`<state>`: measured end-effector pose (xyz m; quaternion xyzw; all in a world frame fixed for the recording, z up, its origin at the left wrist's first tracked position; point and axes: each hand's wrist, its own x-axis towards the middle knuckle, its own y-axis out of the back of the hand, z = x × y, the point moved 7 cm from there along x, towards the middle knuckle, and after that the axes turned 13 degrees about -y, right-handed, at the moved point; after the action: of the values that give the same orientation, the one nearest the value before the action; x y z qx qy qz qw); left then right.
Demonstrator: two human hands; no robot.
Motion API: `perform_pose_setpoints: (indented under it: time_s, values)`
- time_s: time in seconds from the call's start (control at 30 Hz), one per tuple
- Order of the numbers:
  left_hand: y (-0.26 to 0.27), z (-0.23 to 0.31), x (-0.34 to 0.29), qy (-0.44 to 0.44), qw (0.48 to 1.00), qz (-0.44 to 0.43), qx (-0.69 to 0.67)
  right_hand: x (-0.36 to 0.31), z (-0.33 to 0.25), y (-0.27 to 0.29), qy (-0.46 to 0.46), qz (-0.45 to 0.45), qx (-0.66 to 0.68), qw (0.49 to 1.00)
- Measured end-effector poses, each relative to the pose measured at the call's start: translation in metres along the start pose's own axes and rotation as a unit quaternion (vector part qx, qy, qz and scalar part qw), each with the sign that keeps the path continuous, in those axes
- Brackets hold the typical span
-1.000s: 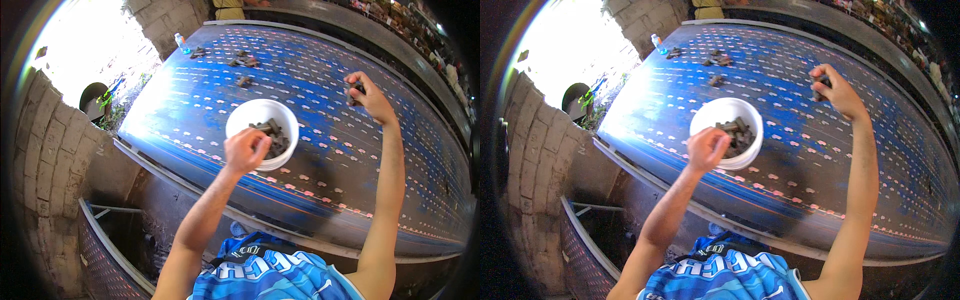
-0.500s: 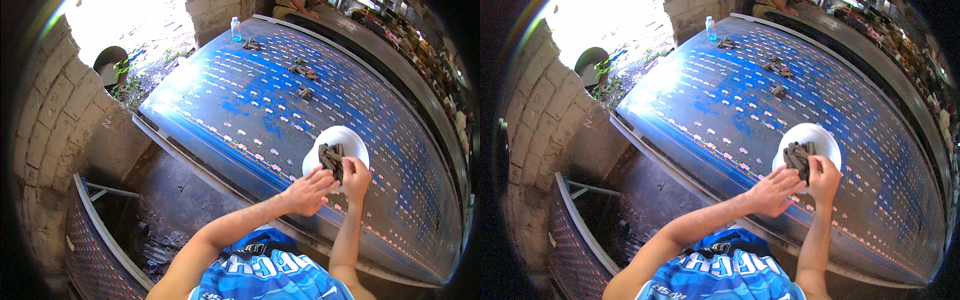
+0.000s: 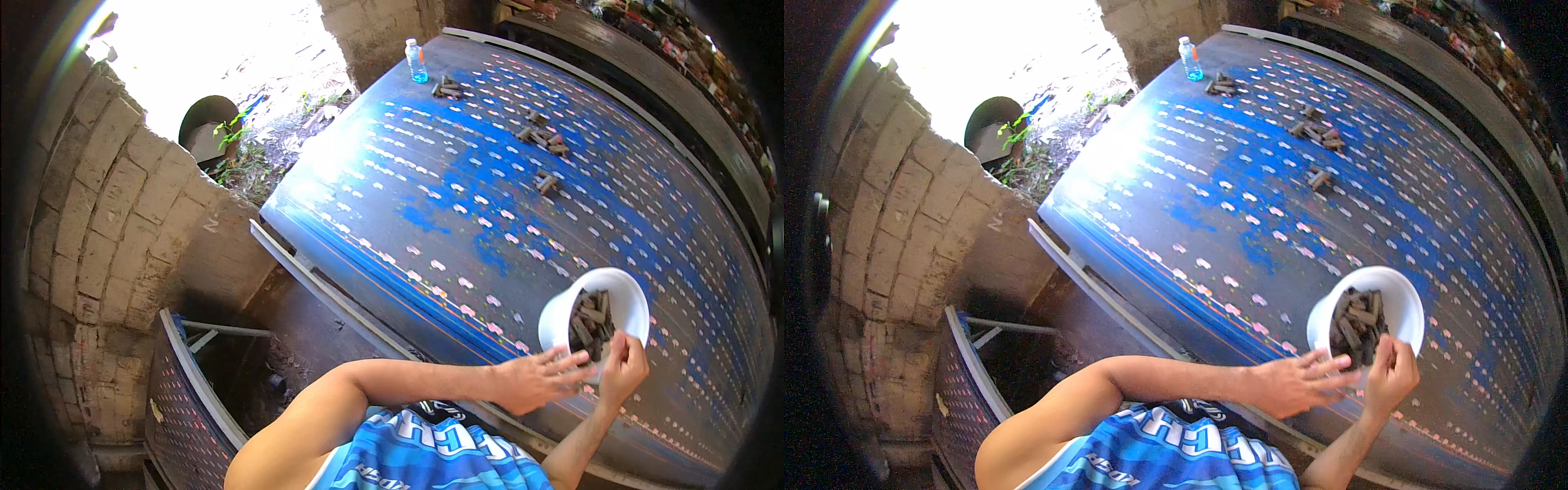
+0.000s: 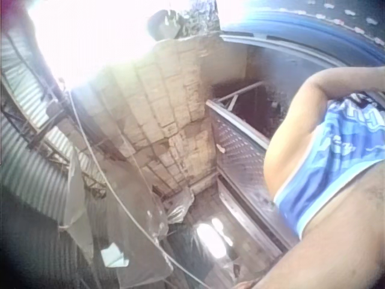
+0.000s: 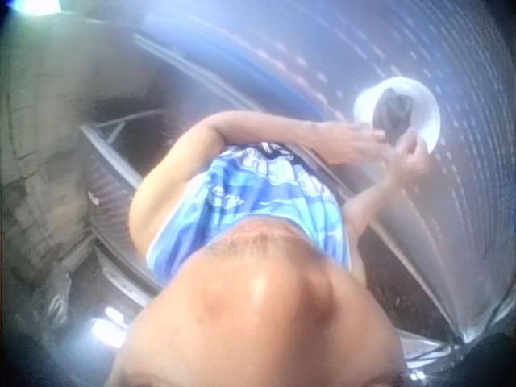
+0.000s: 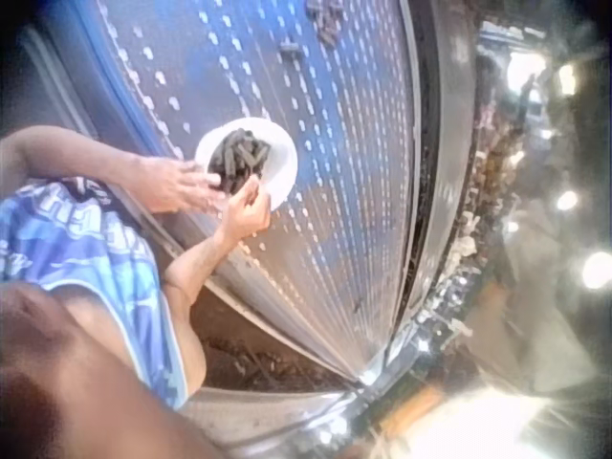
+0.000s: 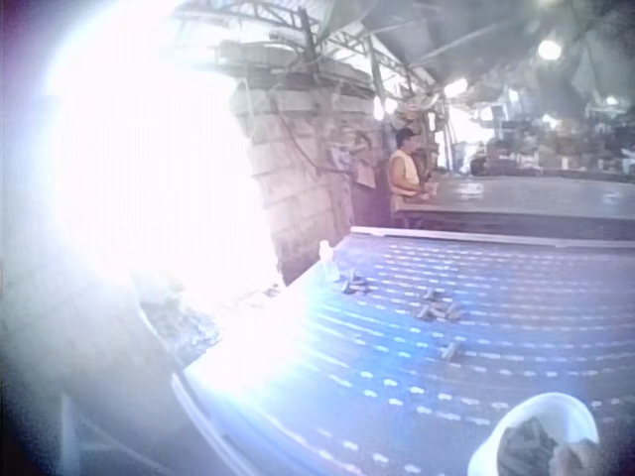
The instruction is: The person picks up small dark rectangular pieces from a moving conveyor belt and places them into a white bucket. They walk along the belt, repeatedly picking up items and depositing them into the bucket.
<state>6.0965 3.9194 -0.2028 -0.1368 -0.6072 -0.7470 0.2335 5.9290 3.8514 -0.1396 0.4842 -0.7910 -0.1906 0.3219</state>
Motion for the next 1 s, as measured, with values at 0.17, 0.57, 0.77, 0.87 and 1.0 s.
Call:
perform_pose_setpoints:
  time_s: [0.17, 0.57, 0.77, 0.87, 1.0]
  values:
    - [0.052, -0.028, -0.042, -0.138, 0.977, 0.081, -0.138, -0.043, -0.029, -0.024, -0.027, 0.028, 0.02, 0.999]
    - [0.233, -0.506, -0.342, 0.279, 0.923, 0.156, 0.215, -0.04, -0.057, -0.085, -0.01, 0.177, -0.313, 0.933]
    - [0.28, -0.709, -0.345, 0.419, 0.854, 0.058, 0.303, -0.051, -0.047, -0.078, 0.031, 0.221, -0.295, 0.929]
    - [0.282, -0.761, -0.313, 0.433, 0.868, 0.001, 0.242, -0.063, -0.047, -0.073, 0.021, 0.22, -0.296, 0.929]
    - [0.278, -0.816, -0.327, 0.459, 0.849, -0.094, 0.246, -0.054, -0.046, -0.079, 0.023, 0.221, -0.29, 0.931]
